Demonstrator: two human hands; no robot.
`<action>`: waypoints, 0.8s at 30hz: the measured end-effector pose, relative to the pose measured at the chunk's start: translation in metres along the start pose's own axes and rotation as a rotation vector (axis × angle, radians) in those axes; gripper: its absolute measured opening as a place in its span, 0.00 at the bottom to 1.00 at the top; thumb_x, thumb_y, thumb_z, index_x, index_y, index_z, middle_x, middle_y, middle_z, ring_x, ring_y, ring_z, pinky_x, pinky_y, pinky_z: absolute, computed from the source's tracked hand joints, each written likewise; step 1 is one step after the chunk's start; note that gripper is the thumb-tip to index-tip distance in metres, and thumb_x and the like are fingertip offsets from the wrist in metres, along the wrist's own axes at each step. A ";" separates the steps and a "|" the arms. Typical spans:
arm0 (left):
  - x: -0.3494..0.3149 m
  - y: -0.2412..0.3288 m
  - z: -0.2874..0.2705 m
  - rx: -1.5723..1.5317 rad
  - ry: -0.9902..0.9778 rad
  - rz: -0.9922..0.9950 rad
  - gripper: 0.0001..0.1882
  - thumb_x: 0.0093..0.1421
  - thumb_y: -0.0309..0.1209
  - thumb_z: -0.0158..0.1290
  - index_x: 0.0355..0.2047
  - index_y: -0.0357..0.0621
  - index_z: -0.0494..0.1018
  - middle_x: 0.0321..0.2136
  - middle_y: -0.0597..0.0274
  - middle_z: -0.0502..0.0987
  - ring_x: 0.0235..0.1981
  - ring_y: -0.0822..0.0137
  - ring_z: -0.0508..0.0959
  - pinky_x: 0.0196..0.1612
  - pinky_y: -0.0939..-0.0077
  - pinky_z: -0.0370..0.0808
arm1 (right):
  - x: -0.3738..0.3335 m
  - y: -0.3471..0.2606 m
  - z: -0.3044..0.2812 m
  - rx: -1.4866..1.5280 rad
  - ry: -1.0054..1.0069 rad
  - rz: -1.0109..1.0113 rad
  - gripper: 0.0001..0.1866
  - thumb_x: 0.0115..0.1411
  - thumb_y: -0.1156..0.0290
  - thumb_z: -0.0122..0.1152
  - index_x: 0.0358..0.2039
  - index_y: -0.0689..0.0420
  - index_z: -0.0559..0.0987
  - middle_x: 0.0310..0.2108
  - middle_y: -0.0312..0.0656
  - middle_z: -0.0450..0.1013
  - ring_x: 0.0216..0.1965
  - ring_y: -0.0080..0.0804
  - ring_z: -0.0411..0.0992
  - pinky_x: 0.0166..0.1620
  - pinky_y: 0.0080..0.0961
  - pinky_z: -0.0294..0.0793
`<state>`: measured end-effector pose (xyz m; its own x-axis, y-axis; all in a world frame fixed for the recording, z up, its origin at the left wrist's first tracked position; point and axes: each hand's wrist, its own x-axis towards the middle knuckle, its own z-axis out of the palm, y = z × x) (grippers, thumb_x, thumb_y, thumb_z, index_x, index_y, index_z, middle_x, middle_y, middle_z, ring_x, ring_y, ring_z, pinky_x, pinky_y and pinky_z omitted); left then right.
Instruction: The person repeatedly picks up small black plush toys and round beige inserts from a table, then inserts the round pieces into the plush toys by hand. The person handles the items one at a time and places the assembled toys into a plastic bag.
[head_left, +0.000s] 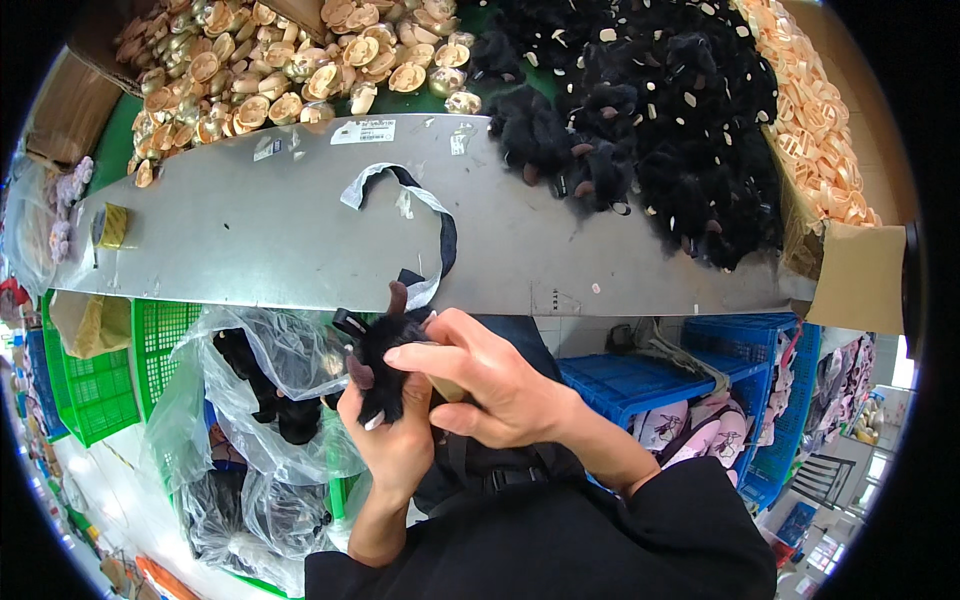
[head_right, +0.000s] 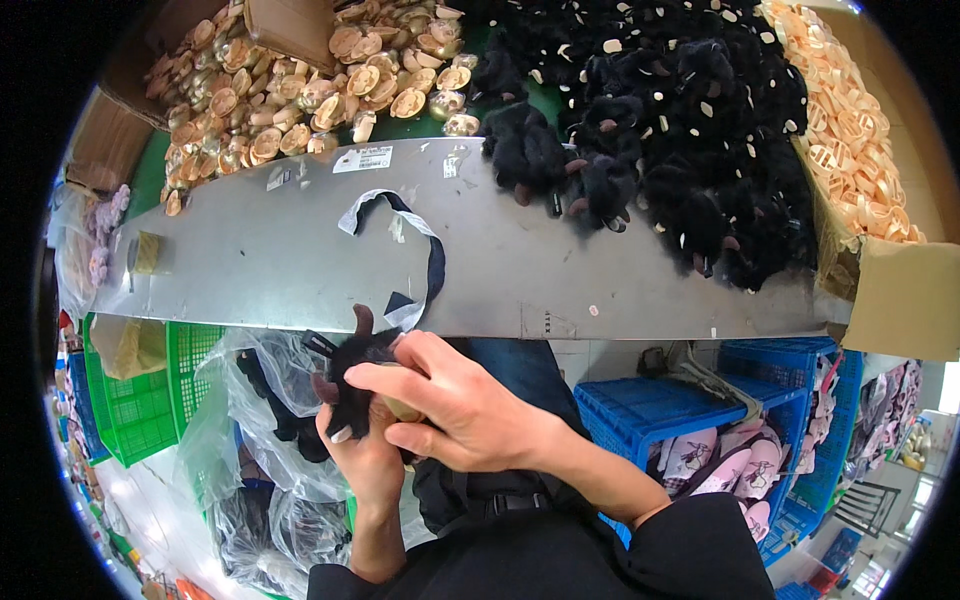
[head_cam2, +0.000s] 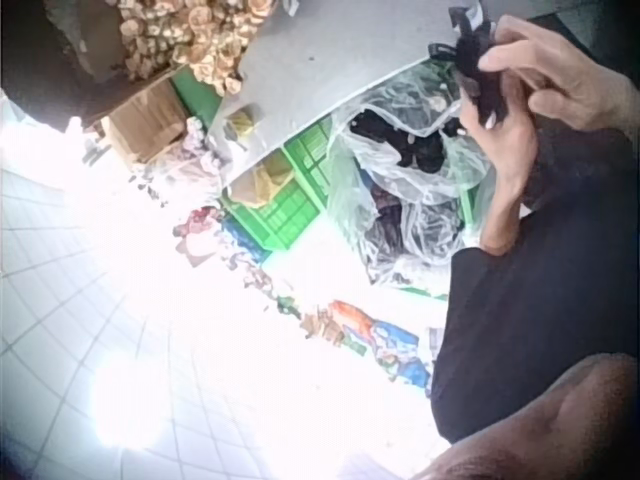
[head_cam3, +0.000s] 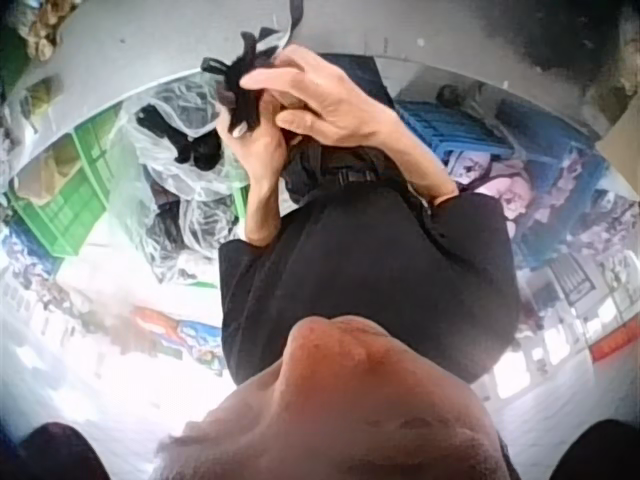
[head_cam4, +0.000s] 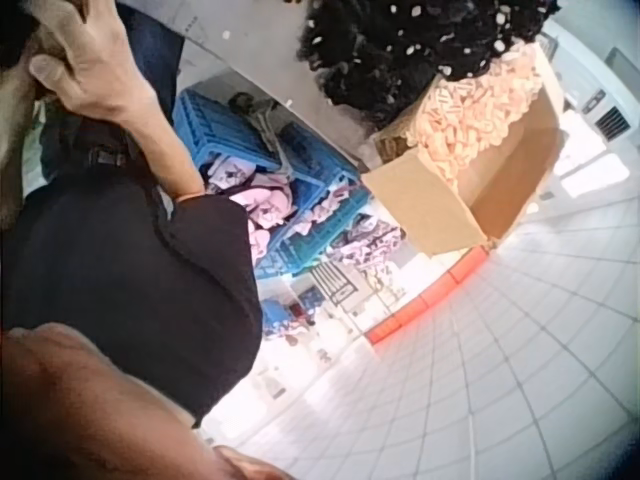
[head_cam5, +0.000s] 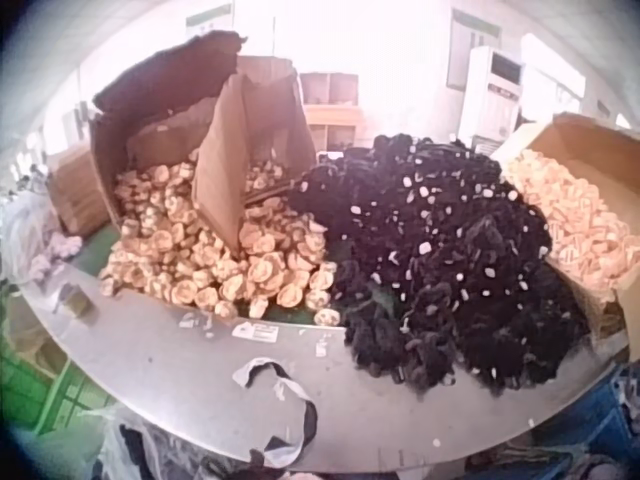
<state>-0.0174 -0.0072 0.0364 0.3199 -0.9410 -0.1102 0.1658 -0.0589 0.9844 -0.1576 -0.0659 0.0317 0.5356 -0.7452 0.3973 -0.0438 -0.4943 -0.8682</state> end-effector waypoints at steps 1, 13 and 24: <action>0.000 -0.001 0.000 0.030 -0.017 0.007 0.10 0.65 0.21 0.59 0.46 0.33 0.75 0.39 0.64 0.80 0.38 0.76 0.77 0.42 0.81 0.73 | -0.001 0.007 -0.002 0.031 -0.018 -0.023 0.25 0.69 0.58 0.57 0.63 0.53 0.69 0.37 0.50 0.65 0.40 0.48 0.66 0.45 0.38 0.70; 0.001 -0.006 -0.006 0.018 -0.007 -0.010 0.11 0.65 0.23 0.60 0.46 0.34 0.74 0.38 0.64 0.80 0.38 0.76 0.78 0.44 0.79 0.75 | 0.007 0.025 -0.008 0.064 -0.042 -0.093 0.29 0.62 0.49 0.65 0.57 0.51 0.73 0.33 0.46 0.67 0.35 0.45 0.69 0.37 0.37 0.71; -0.012 -0.009 -0.021 -0.070 -0.085 -0.174 0.13 0.71 0.29 0.53 0.52 0.35 0.71 0.45 0.59 0.79 0.43 0.71 0.79 0.47 0.74 0.77 | 0.002 0.019 -0.002 0.057 0.237 -0.063 0.19 0.48 0.65 0.76 0.35 0.59 0.77 0.21 0.38 0.72 0.18 0.31 0.72 0.23 0.23 0.71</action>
<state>-0.0029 0.0119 0.0258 0.2014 -0.9435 -0.2631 0.2768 -0.2028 0.9393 -0.1595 -0.0777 0.0169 0.3223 -0.8012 0.5042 0.0345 -0.5223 -0.8520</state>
